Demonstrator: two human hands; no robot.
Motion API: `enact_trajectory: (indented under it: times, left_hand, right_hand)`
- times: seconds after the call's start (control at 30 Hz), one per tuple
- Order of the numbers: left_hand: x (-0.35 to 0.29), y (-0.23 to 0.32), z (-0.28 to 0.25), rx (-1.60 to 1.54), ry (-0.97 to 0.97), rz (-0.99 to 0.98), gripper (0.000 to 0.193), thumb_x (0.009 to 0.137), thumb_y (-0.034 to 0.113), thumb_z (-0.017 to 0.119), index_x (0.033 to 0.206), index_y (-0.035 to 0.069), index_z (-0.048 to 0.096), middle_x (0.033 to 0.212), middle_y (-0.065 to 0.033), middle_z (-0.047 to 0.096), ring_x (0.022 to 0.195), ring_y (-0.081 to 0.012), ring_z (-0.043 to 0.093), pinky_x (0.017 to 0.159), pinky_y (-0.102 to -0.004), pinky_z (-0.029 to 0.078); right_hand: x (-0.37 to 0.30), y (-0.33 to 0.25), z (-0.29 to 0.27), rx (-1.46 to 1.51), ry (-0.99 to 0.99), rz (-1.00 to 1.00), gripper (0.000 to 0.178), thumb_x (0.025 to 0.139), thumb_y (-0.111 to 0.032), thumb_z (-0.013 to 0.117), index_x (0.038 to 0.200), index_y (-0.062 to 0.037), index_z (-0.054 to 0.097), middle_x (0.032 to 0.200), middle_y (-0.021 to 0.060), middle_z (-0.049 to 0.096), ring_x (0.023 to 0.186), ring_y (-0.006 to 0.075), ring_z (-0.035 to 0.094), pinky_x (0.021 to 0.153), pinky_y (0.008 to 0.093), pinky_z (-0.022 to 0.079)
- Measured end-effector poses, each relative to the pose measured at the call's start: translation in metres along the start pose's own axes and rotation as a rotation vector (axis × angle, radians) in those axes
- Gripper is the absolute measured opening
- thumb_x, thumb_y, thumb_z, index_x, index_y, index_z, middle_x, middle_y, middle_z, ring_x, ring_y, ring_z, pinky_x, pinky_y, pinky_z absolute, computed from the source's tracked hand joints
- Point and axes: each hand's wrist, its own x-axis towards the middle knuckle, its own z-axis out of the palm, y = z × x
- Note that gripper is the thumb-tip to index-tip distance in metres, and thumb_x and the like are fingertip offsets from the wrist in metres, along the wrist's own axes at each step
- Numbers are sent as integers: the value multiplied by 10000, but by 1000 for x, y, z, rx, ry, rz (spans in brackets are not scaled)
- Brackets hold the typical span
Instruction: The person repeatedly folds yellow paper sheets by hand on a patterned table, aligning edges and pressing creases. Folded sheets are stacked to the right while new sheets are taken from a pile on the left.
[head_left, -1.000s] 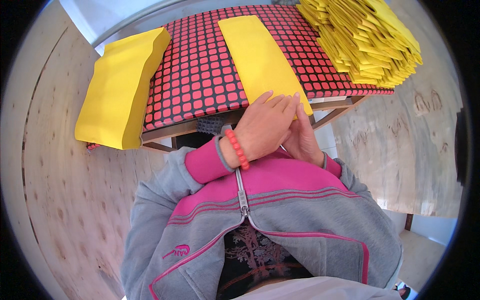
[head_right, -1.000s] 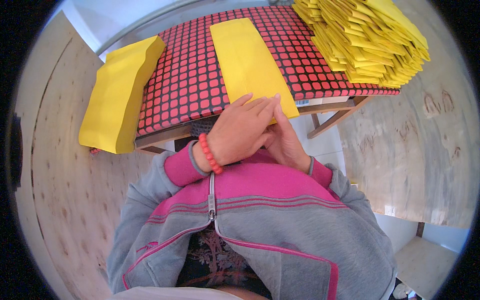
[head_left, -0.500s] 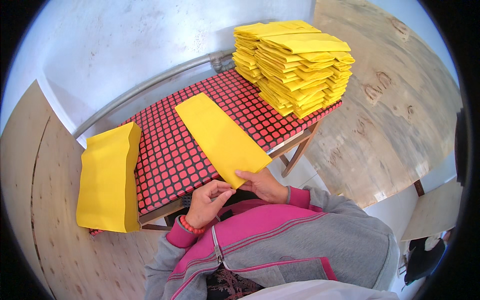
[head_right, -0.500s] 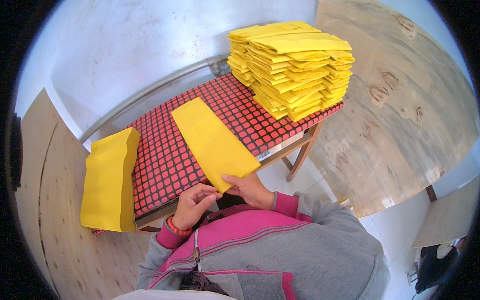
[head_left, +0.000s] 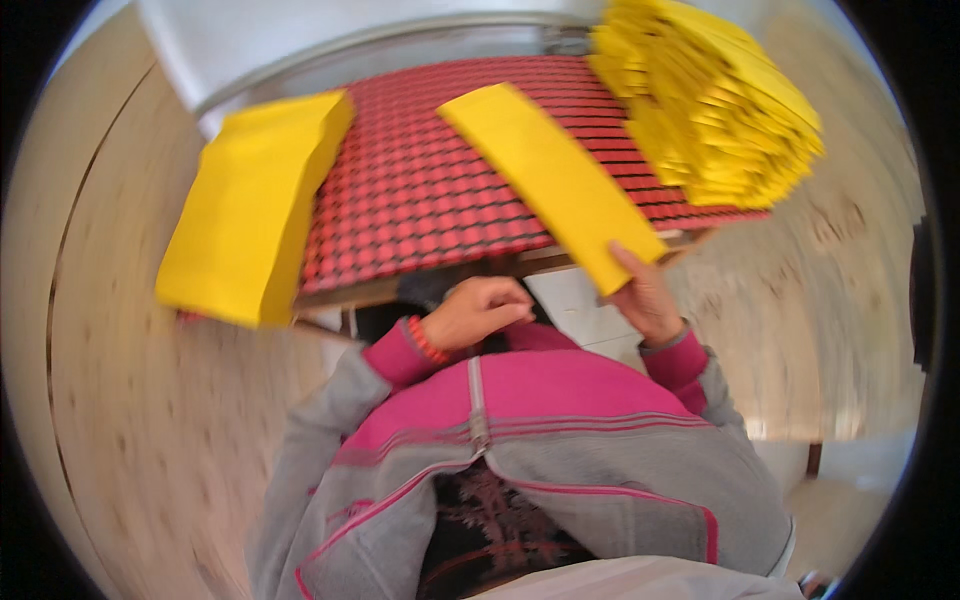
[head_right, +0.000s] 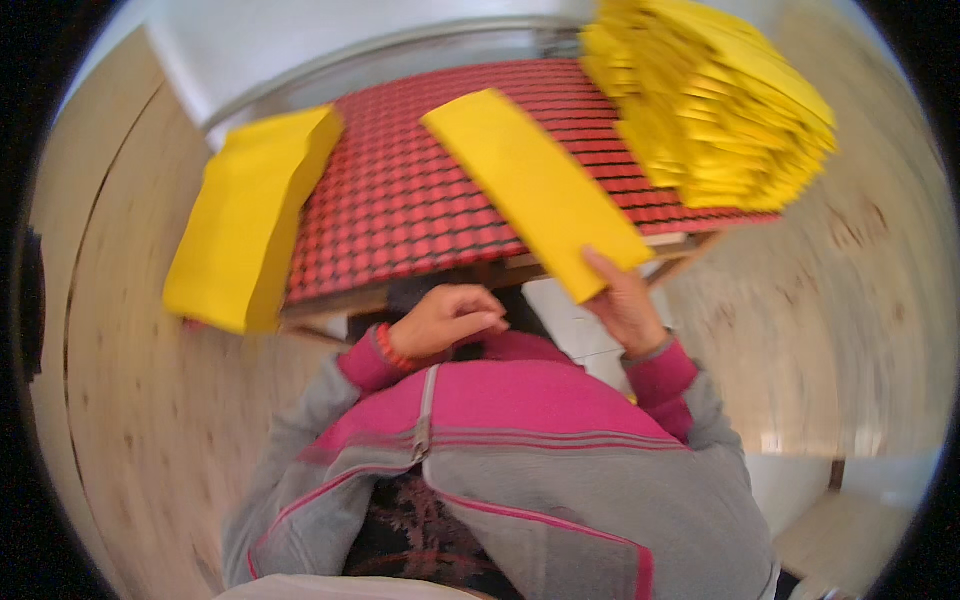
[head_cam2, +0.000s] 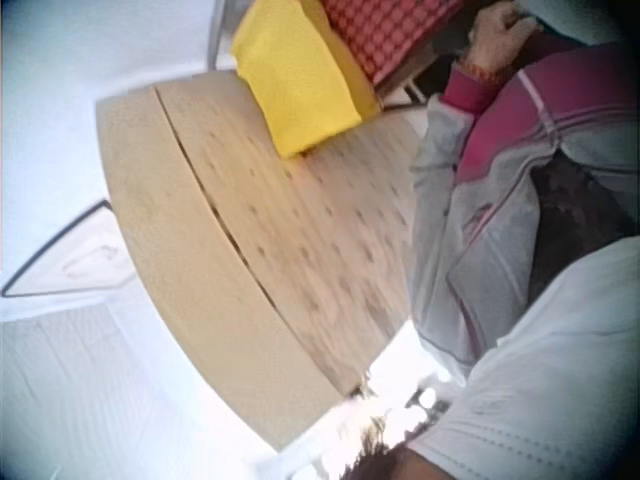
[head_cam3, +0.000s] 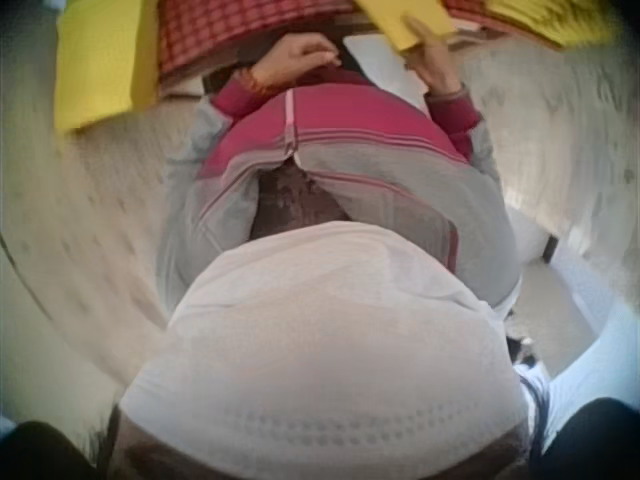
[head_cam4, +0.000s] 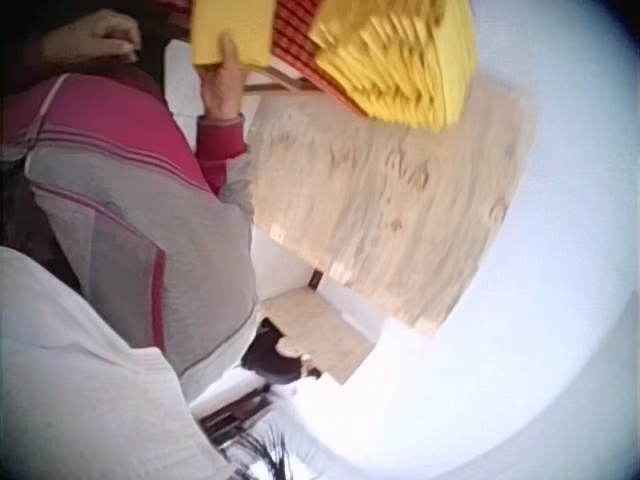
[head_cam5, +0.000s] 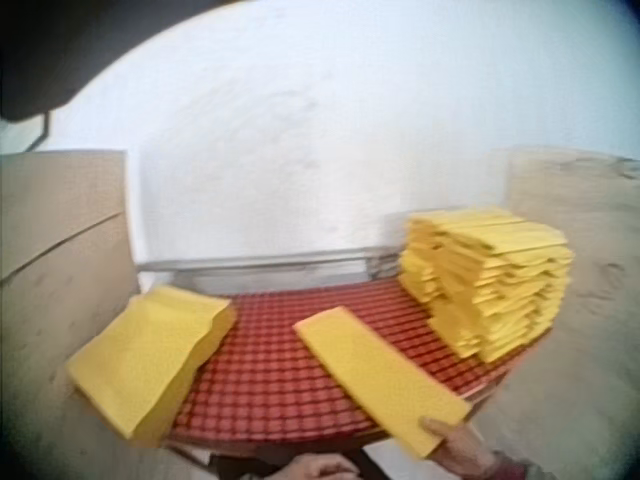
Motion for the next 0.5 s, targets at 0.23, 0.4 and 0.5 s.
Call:
enact_trajectory:
  times: [0.23, 0.4, 0.5]
  left_hand:
    - [-28, -36, -8, -218, 81, -86, 191, 1029, 145, 609, 1057, -35, 665, 1011, -123, 744, 934, -170, 725, 842, -289, 580]
    - [-29, -69, -26, -421, 64, -247, 233, 1045, 147, 602, 1205, -21, 619, 1126, -179, 731, 1041, -222, 716, 933, -328, 567]
    - [-31, -86, -37, -479, 80, -304, 264, 1059, 212, 586, 1207, -5, 616, 1169, -184, 724, 1083, -240, 715, 927, -323, 564]
  right_hand:
    - [4, -13, 1, -293, 95, -81, 306, 1015, -181, 652, 1275, -36, 587, 1095, 79, 706, 881, 178, 708, 662, 275, 551]
    - [-2, -31, -4, -551, 111, -233, 274, 1015, -197, 656, 1205, -4, 619, 1000, 86, 717, 766, 161, 711, 610, 258, 535]
    - [-2, -31, -4, -568, 130, -243, 274, 1015, -217, 665, 1206, -27, 614, 964, 37, 705, 727, 114, 686, 617, 226, 528]
